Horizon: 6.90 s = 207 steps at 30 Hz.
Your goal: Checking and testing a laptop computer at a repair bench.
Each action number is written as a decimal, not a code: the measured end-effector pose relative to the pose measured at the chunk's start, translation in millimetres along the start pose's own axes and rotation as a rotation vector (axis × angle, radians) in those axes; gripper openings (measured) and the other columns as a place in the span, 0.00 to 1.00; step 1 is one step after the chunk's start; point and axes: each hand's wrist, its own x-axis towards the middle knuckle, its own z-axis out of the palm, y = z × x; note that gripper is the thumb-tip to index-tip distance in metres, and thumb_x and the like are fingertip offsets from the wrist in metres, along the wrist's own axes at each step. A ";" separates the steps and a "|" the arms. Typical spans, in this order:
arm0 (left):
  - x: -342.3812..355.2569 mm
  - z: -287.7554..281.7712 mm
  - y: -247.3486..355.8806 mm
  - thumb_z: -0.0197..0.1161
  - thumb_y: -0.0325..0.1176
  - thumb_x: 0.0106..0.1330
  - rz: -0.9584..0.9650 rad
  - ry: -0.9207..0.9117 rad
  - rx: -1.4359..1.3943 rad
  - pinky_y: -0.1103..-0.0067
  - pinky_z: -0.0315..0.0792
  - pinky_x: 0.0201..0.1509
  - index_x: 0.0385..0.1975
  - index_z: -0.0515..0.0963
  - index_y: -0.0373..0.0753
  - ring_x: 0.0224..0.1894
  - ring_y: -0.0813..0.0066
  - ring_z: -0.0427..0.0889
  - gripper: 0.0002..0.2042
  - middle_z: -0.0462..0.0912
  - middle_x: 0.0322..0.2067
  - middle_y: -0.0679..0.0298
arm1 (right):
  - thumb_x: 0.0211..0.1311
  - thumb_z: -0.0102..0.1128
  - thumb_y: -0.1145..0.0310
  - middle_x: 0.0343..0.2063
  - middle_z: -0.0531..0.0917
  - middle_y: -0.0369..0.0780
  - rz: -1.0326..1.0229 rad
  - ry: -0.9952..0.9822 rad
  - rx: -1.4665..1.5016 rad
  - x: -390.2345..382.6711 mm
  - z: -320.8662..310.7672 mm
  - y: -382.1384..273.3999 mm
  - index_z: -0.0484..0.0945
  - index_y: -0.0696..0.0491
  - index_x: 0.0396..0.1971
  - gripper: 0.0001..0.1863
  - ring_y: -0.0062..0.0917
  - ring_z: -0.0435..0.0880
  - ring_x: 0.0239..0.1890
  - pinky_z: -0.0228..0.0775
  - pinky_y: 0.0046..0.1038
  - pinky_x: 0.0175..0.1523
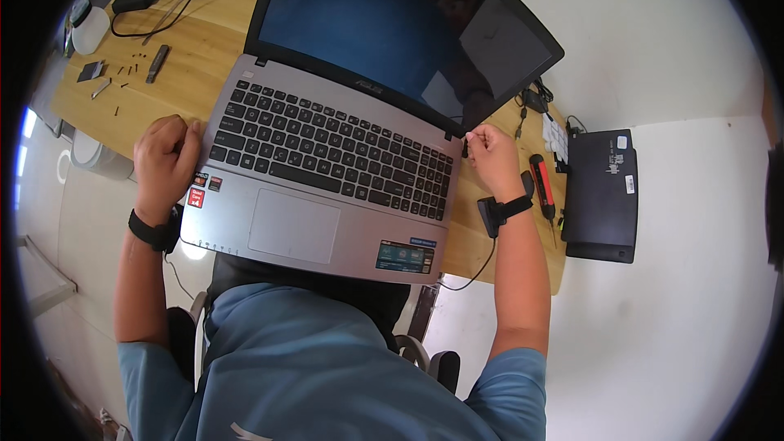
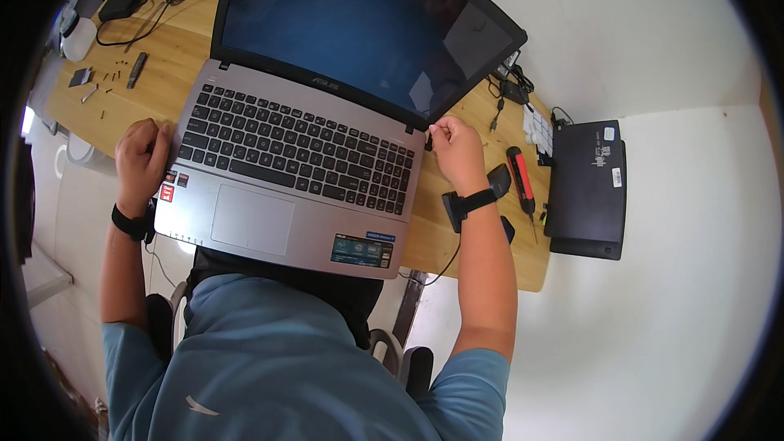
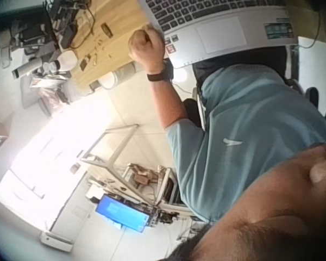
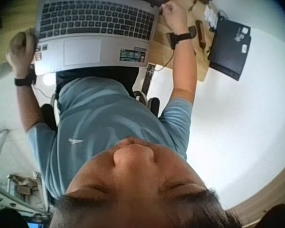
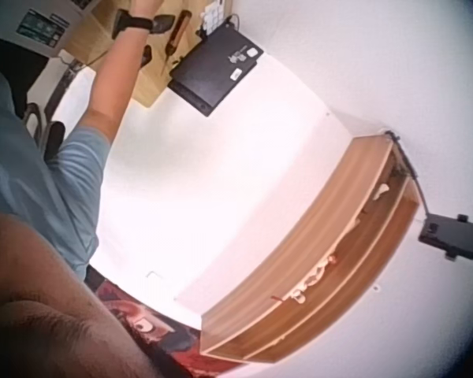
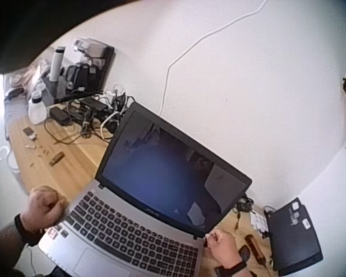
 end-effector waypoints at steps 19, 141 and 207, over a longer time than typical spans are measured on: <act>1.1 2.1 -1.3 0.66 0.25 0.67 0.011 -0.013 0.005 0.64 0.60 0.28 0.19 0.66 0.33 0.22 0.55 0.66 0.17 0.65 0.18 0.54 | 0.71 0.62 0.75 0.27 0.86 0.36 -0.121 0.042 -0.106 39.3 -20.1 28.4 0.84 0.62 0.40 0.06 0.18 0.81 0.28 0.74 0.25 0.37; -68.0 32.9 -344.9 0.58 0.34 0.80 -0.192 -0.710 -0.044 0.67 0.74 0.68 0.68 0.75 0.34 0.65 0.58 0.79 0.21 0.81 0.64 0.52 | 0.74 0.67 0.70 0.26 0.81 0.34 0.182 0.526 0.660 -199.8 62.7 4.1 0.76 0.55 0.36 0.08 0.17 0.80 0.28 0.72 0.20 0.34; -29.0 -9.4 -39.1 0.46 0.44 0.81 0.273 0.060 0.257 0.64 0.72 0.65 0.46 0.88 0.34 0.59 0.56 0.86 0.24 0.90 0.55 0.54 | 0.69 0.71 0.65 0.13 0.68 0.45 -0.190 0.367 0.130 -196.6 58.7 -2.2 0.67 0.54 0.15 0.26 0.40 0.68 0.16 0.57 0.38 0.24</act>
